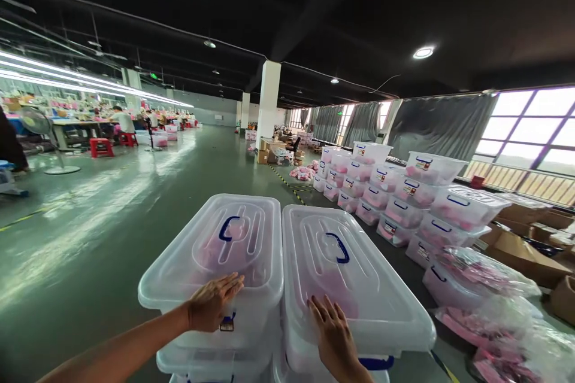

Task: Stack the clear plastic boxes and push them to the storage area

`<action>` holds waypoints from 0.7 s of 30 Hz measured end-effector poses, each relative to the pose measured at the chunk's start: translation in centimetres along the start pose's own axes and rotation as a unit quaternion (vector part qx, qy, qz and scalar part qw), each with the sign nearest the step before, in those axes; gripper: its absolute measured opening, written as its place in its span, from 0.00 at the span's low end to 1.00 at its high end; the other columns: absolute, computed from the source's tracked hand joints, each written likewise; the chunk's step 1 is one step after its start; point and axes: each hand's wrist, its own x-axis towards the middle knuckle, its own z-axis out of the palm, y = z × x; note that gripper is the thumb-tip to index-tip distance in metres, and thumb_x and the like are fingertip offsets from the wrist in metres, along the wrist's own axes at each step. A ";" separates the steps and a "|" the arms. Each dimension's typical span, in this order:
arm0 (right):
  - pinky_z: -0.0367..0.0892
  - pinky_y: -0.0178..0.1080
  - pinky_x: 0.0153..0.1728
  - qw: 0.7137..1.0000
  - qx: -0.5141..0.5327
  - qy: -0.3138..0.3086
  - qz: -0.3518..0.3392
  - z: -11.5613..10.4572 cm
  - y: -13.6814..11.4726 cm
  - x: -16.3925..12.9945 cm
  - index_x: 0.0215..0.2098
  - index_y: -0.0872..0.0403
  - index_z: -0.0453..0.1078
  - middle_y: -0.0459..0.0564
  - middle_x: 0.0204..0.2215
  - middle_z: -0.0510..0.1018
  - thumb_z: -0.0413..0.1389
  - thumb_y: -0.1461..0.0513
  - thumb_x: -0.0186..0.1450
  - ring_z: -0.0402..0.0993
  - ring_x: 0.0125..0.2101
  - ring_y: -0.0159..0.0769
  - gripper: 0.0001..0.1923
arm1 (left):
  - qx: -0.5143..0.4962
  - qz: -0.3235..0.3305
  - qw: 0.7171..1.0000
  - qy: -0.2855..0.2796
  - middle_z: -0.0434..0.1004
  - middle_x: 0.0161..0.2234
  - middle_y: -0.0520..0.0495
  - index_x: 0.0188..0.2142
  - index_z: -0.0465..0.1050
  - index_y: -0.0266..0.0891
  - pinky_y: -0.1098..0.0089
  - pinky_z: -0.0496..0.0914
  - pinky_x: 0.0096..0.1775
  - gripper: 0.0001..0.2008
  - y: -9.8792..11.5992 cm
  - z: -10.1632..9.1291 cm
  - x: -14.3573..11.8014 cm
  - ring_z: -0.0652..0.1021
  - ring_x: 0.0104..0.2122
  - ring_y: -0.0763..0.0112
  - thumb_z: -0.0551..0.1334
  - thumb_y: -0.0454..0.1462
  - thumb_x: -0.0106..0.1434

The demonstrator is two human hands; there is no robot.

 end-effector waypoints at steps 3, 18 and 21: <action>0.56 0.50 0.62 1.000 -0.009 -0.011 0.004 -1.5 -0.4 -0.4 0.63 0.49 0.57 0.41 0.62 0.59 0.40 0.78 0.52 0.53 0.63 0.44 0.42 | -0.001 -0.007 1.000 0.000 0.50 0.65 0.31 0.64 0.52 0.24 0.52 0.56 0.62 0.43 0.2 -1.1 -0.5 0.56 0.64 0.48 0.59 0.37 0.49; 0.47 0.51 0.63 0.996 0.072 -0.027 0.034 -2.9 -0.7 -1.7 0.64 0.49 0.54 0.44 0.64 0.58 0.51 0.63 0.59 0.48 0.64 0.46 0.34 | 0.001 0.039 0.987 0.159 0.66 0.59 0.37 0.58 0.65 0.30 0.60 0.63 0.59 0.30 -4.5 4.6 4.3 0.67 0.59 0.57 0.53 0.36 0.55; 0.46 0.54 0.62 0.996 0.069 -0.024 0.046 -2.8 -0.7 -2.1 0.65 0.50 0.54 0.47 0.64 0.58 0.49 0.63 0.62 0.46 0.64 0.46 0.32 | -0.004 0.066 0.977 0.201 0.69 0.57 0.40 0.55 0.69 0.34 0.60 0.65 0.57 0.27 -4.9 5.4 5.1 0.69 0.58 0.57 0.53 0.41 0.56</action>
